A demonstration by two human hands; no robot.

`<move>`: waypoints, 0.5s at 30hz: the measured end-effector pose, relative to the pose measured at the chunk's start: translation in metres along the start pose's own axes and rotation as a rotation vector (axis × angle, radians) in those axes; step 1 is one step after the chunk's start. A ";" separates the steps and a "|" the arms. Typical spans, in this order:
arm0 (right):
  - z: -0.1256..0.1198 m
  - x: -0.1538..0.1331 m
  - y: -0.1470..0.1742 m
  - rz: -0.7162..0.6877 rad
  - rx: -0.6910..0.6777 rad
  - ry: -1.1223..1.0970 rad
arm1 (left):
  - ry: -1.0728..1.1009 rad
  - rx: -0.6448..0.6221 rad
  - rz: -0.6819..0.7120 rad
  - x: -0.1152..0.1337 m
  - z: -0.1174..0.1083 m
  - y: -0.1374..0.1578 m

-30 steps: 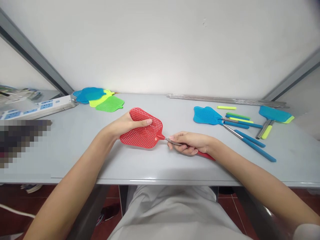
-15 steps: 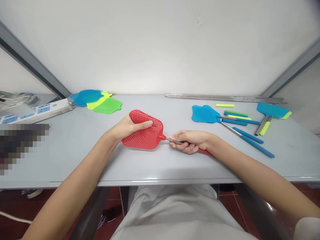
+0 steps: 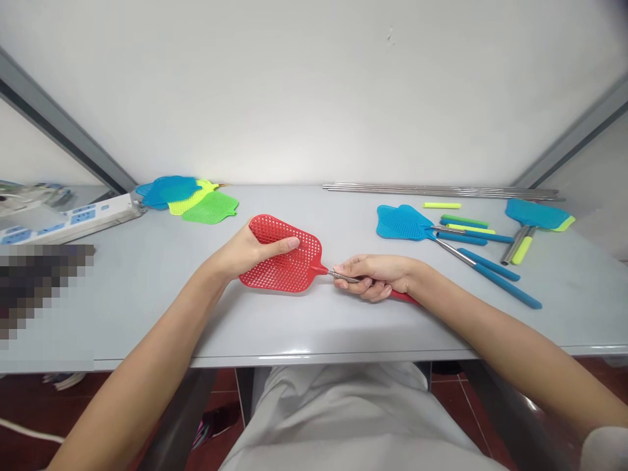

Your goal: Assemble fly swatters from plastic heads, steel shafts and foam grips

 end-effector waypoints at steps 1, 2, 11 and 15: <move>0.000 0.000 0.001 -0.005 0.014 0.014 | 0.010 -0.001 -0.011 0.000 0.000 0.000; 0.001 -0.001 0.001 -0.012 0.035 0.031 | 0.024 -0.001 -0.019 0.001 0.000 0.000; 0.007 -0.007 0.007 -0.141 0.139 0.245 | 0.223 -0.081 -0.032 0.013 -0.006 0.006; 0.004 -0.011 0.011 -0.115 0.151 0.318 | 0.220 -0.072 -0.028 0.008 -0.004 0.002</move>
Point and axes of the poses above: each hand's wrist, its own y-axis away from the middle knuckle, its own z-axis out of the palm, x = y × z, the point moved 1 cm from there along -y, towards the middle knuckle, and after that the axes turned 5 degrees about y, right-handed, at the moved point
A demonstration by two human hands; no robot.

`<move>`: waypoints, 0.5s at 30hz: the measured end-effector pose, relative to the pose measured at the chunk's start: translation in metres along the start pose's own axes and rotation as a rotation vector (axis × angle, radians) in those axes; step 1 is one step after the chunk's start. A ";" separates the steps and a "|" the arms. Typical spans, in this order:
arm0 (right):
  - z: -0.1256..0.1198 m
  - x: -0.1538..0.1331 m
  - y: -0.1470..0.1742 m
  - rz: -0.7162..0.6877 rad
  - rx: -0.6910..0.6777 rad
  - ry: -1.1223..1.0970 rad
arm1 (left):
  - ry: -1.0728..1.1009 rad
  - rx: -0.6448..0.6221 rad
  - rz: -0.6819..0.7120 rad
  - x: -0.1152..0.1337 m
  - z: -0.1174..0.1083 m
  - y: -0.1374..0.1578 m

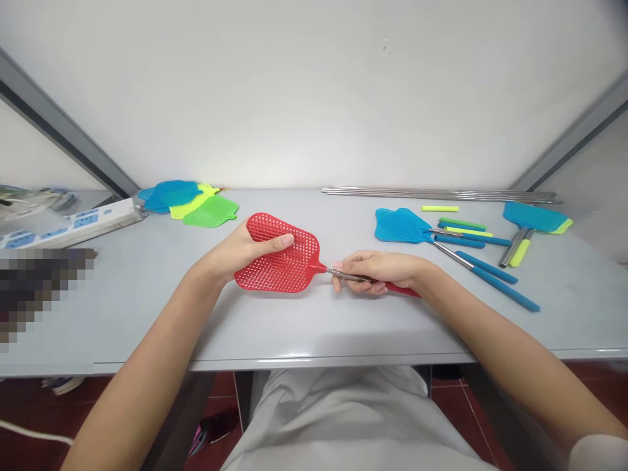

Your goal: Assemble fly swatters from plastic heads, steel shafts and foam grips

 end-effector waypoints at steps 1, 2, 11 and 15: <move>-0.001 -0.001 0.001 0.008 0.007 0.022 | -0.010 0.007 0.004 -0.001 0.000 -0.001; -0.003 -0.002 0.002 0.015 0.014 0.044 | -0.020 0.016 0.007 -0.003 0.001 -0.002; -0.014 -0.005 0.011 0.038 0.069 0.171 | 0.013 0.076 0.015 -0.005 -0.004 -0.005; -0.020 -0.003 0.013 0.039 0.112 0.215 | 0.050 0.119 -0.019 -0.006 -0.008 -0.005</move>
Point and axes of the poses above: each hand's wrist, its own y-axis away from the middle knuckle, its own z-axis out of the palm, x = y × z, the point moved 1 cm from there along -y, towards the middle knuckle, and after that the axes turned 5 degrees about y, right-handed, at the moved point
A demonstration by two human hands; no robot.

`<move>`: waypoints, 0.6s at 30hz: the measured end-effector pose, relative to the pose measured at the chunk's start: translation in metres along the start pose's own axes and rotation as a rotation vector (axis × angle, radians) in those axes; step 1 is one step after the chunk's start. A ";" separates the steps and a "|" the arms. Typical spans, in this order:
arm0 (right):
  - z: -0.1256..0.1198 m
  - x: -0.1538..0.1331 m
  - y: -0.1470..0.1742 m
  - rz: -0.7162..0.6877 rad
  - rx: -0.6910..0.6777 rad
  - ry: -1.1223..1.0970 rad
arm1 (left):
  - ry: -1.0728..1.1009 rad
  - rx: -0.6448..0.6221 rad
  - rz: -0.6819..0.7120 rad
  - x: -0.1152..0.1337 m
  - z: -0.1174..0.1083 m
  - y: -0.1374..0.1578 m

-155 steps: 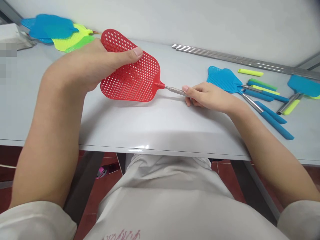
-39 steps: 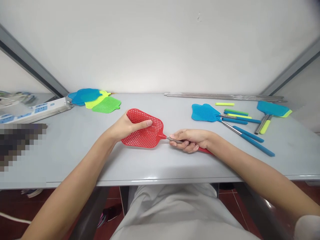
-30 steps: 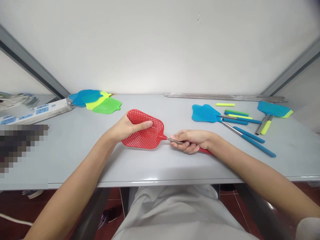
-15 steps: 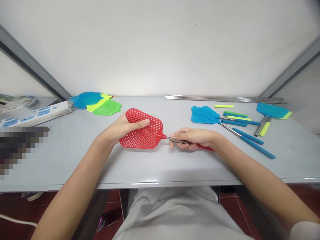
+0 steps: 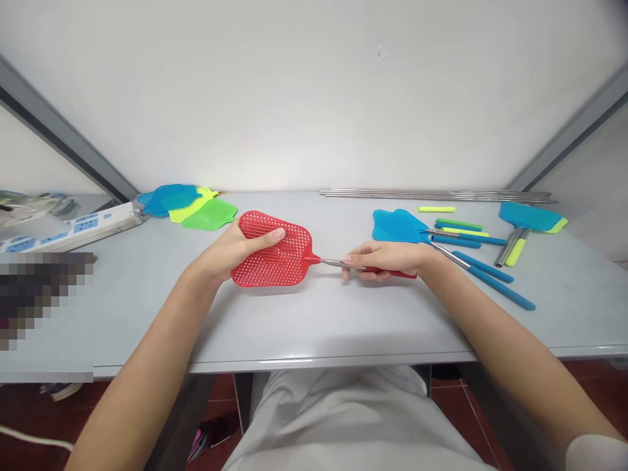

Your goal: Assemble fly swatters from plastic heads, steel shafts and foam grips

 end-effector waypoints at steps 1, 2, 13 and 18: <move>-0.001 0.000 0.000 0.008 0.004 0.015 | 0.002 0.003 -0.003 0.000 0.000 0.000; -0.002 0.000 0.001 0.020 0.001 0.031 | 0.003 0.004 -0.002 0.000 0.000 0.000; -0.002 0.006 -0.005 0.087 0.075 0.153 | -0.027 0.024 -0.022 -0.001 0.006 -0.002; 0.004 0.007 -0.010 0.114 0.062 0.102 | -0.066 0.056 -0.074 -0.005 0.007 -0.005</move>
Point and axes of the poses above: each hand's wrist, its own y-axis away from the middle knuckle, its own z-axis out of the palm, x = y × z, the point moved 1 cm from there along -y, towards the middle knuckle, and after that the axes turned 5 degrees about y, right-handed, at the moved point
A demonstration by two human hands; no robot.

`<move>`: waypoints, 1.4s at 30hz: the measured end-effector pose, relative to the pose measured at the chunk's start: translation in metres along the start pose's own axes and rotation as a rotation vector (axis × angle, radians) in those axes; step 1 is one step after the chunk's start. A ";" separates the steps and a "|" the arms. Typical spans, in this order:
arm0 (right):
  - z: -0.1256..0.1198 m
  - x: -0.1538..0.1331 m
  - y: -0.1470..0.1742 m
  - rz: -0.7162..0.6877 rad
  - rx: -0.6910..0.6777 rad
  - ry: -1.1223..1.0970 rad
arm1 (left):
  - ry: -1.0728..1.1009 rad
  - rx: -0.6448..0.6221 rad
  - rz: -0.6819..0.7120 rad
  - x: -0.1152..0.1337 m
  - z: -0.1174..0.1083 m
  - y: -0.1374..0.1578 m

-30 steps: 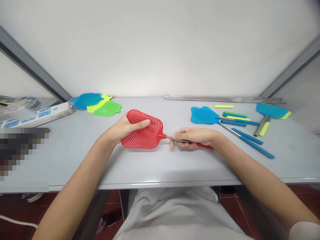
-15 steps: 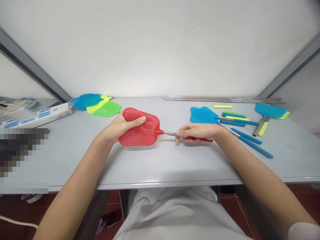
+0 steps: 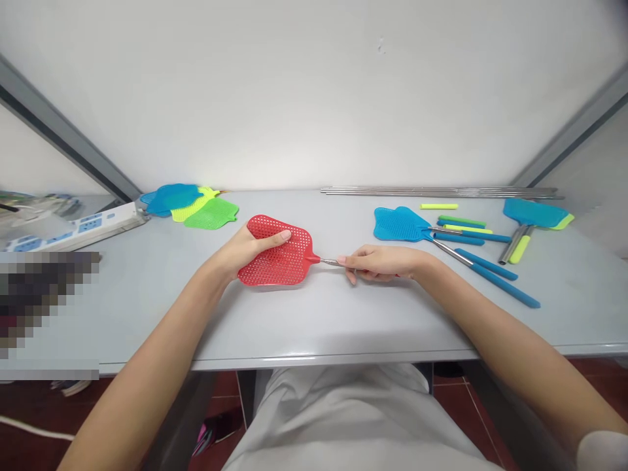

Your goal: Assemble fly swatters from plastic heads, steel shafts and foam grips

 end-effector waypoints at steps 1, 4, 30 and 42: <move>0.001 0.000 0.000 0.002 -0.002 -0.005 | -0.002 0.005 -0.008 0.000 0.000 0.000; 0.002 -0.002 0.000 0.018 -0.016 -0.031 | -0.014 0.016 -0.008 -0.002 0.001 -0.001; 0.000 0.005 -0.002 0.030 -0.198 -0.281 | 0.065 -0.069 -0.019 0.001 0.004 0.005; 0.003 0.004 -0.006 0.007 -0.199 -0.271 | 0.066 -0.070 -0.030 0.001 -0.001 0.005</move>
Point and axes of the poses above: each hand's wrist, its own y-axis away from the middle knuckle, its own z-axis out of the palm, x = y × z, the point moved 1 cm from there along -y, towards the middle knuckle, and after that the axes turned 5 degrees about y, right-handed, at the moved point
